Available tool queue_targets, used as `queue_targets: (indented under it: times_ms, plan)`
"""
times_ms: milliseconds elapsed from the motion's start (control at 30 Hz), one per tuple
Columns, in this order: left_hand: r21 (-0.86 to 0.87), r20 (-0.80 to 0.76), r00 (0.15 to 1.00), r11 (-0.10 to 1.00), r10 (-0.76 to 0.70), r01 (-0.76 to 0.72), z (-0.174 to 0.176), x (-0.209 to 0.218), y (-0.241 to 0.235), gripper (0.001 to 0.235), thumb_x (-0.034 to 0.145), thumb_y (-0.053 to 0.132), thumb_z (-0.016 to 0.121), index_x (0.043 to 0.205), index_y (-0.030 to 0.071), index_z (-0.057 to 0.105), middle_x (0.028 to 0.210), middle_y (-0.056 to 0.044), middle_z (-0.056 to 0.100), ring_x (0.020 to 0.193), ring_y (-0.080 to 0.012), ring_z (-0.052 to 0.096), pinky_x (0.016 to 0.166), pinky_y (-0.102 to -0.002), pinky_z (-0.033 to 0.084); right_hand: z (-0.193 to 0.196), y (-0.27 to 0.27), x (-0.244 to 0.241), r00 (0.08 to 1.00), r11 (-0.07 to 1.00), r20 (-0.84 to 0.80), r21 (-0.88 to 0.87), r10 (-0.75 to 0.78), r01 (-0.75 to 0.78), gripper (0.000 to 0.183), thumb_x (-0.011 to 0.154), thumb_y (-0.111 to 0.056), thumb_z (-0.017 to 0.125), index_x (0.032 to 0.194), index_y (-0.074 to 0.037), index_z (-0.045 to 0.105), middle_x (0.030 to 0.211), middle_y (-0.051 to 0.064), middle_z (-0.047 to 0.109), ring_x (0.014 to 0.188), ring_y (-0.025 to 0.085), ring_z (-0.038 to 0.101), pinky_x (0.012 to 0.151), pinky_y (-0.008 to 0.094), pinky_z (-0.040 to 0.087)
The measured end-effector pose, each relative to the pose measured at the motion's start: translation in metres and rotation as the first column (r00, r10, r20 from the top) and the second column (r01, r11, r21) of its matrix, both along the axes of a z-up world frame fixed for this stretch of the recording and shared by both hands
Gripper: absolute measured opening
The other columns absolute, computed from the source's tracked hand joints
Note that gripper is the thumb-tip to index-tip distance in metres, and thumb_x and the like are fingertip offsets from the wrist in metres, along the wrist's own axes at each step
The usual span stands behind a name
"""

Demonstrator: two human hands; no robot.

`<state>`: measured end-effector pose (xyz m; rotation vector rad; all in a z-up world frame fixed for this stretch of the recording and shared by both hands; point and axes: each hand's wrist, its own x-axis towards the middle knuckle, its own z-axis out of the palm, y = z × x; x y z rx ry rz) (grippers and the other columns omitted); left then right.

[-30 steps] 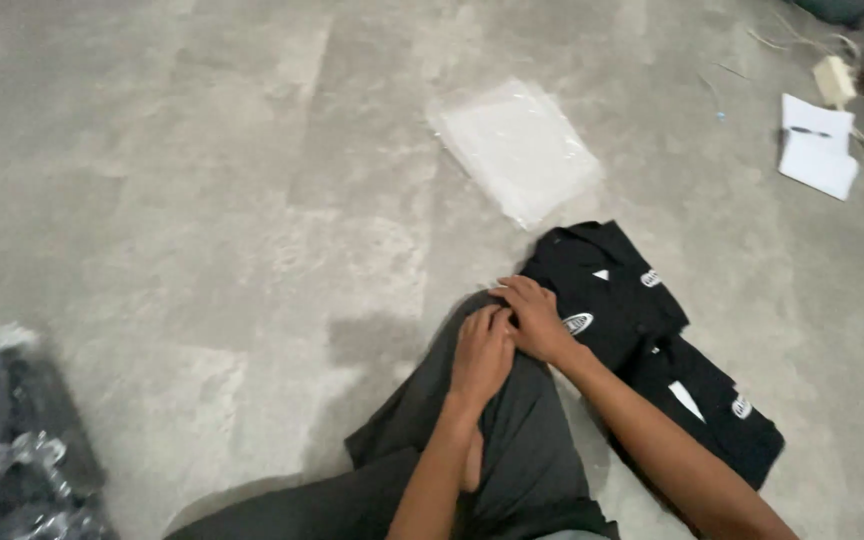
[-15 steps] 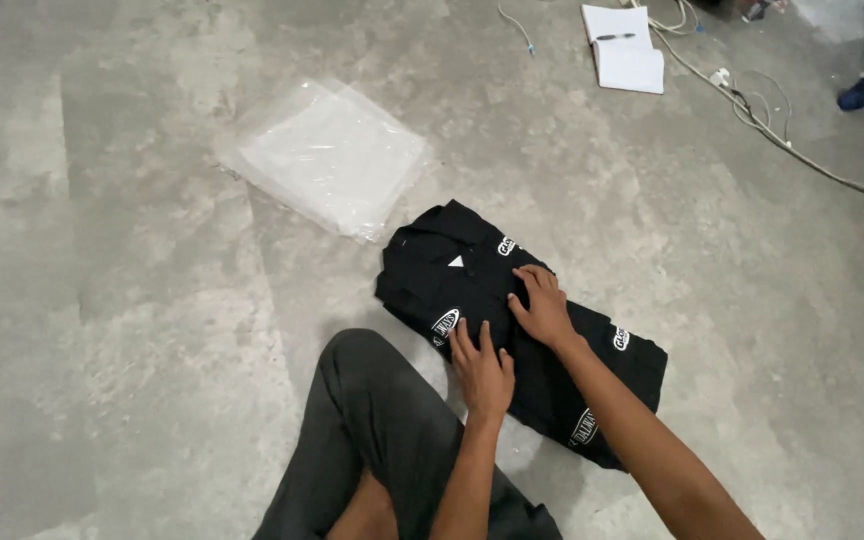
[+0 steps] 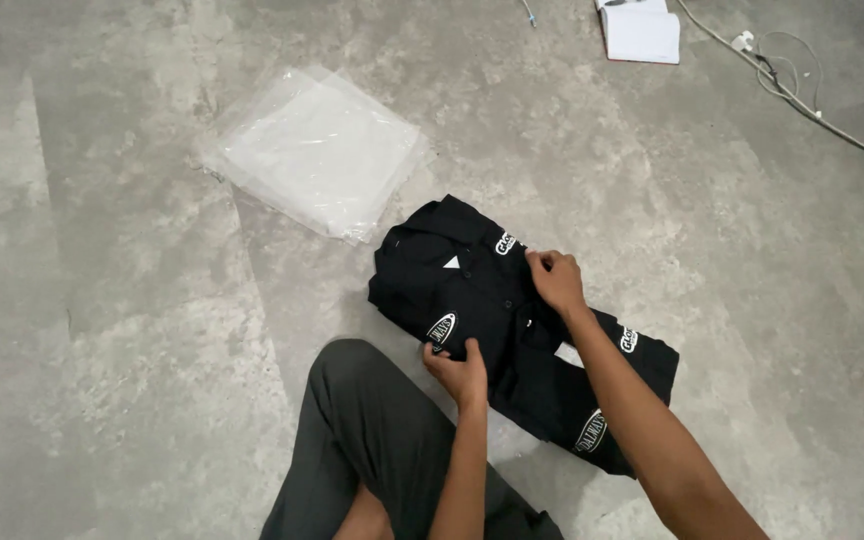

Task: The person sits on the floor and repeatedly folds black shirts, places them into clear plastic bags, and stacks the packaged items. The person handles shirts and plastic bags by hand throughout the process.

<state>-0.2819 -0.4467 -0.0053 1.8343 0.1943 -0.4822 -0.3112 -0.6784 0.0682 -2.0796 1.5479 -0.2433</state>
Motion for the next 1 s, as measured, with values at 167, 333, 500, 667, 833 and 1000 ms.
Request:
queue_targets:
  times_ms: [167,333,500,667,833,1000]
  plan:
    - [-0.064,-0.412,0.911,0.997,0.022,-0.052,0.043,0.034,0.010,0.079,0.089,0.045,0.077,0.150,0.014,0.038,0.132,-0.020,0.057,0.128,-0.0364,0.060,0.107,-0.053,0.046,-0.003,-0.020,0.008,0.995,0.978,0.094,0.208,-0.037,0.016,0.035,0.083,-0.045,0.082,0.077,-0.012,0.074,0.074,0.010,0.070,0.076,0.028,0.070,0.062,0.038,0.053]
    - [-0.057,-0.425,0.905,0.998,0.004,-0.032,0.013,0.073,0.021,0.068,0.089,0.045,0.071,0.143,0.011,0.050,0.136,-0.022,0.060,0.130,-0.0388,0.061,0.106,-0.053,0.048,0.000,-0.010,0.020,0.936,0.822,0.317,0.567,-0.151,-0.060,0.019,0.081,-0.019,0.077,0.089,-0.004,0.070,0.074,0.015,0.065,0.067,0.027,0.067,0.055,0.038,0.057]
    - [-0.078,-0.408,0.913,0.995,0.020,-0.057,0.075,0.106,0.026,0.074,0.094,0.047,0.066,0.147,0.003,0.043,0.142,-0.029,0.054,0.137,-0.0426,0.055,0.112,-0.054,0.045,0.033,0.013,0.039,0.930,0.583,0.319,0.797,-0.184,-0.158,0.059,0.076,-0.008,0.075,0.133,-0.003,0.061,0.108,0.028,0.071,0.096,0.040,0.073,0.078,0.053,0.064]
    - [-0.050,-0.301,0.949,0.995,-0.094,0.083,0.095,0.131,0.027,0.076,0.099,0.044,0.068,0.157,0.008,0.034,0.145,-0.026,0.056,0.137,-0.0403,0.056,0.109,-0.051,0.051,0.015,-0.004,0.063,0.936,0.696,0.297,0.713,-0.190,-0.085,0.075,0.093,-0.052,0.080,0.146,-0.004,0.058,0.129,0.031,0.065,0.116,0.038,0.068,0.084,0.055,0.063]
    - [-0.121,-0.379,0.917,0.989,-0.127,0.087,0.111,0.133,0.041,0.080,0.101,0.046,0.066,0.163,0.011,0.029,0.148,-0.023,0.053,0.139,-0.0371,0.055,0.109,-0.050,0.052,0.002,-0.018,0.072,0.980,0.765,0.199,0.630,0.007,-0.133,0.085,0.091,-0.063,0.079,0.148,-0.004,0.058,0.138,0.027,0.063,0.127,0.040,0.062,0.095,0.058,0.057]
    - [-0.176,-0.399,0.906,0.982,-0.139,0.073,0.118,0.149,0.061,0.081,0.102,0.048,0.064,0.164,0.011,0.026,0.152,-0.025,0.049,0.141,-0.0390,0.053,0.110,-0.051,0.051,0.049,0.007,0.106,0.971,0.795,0.172,0.559,0.168,-0.236,0.093,0.094,-0.058,0.074,0.159,0.001,0.044,0.150,0.032,0.054,0.142,0.044,0.051,0.116,0.059,0.043]
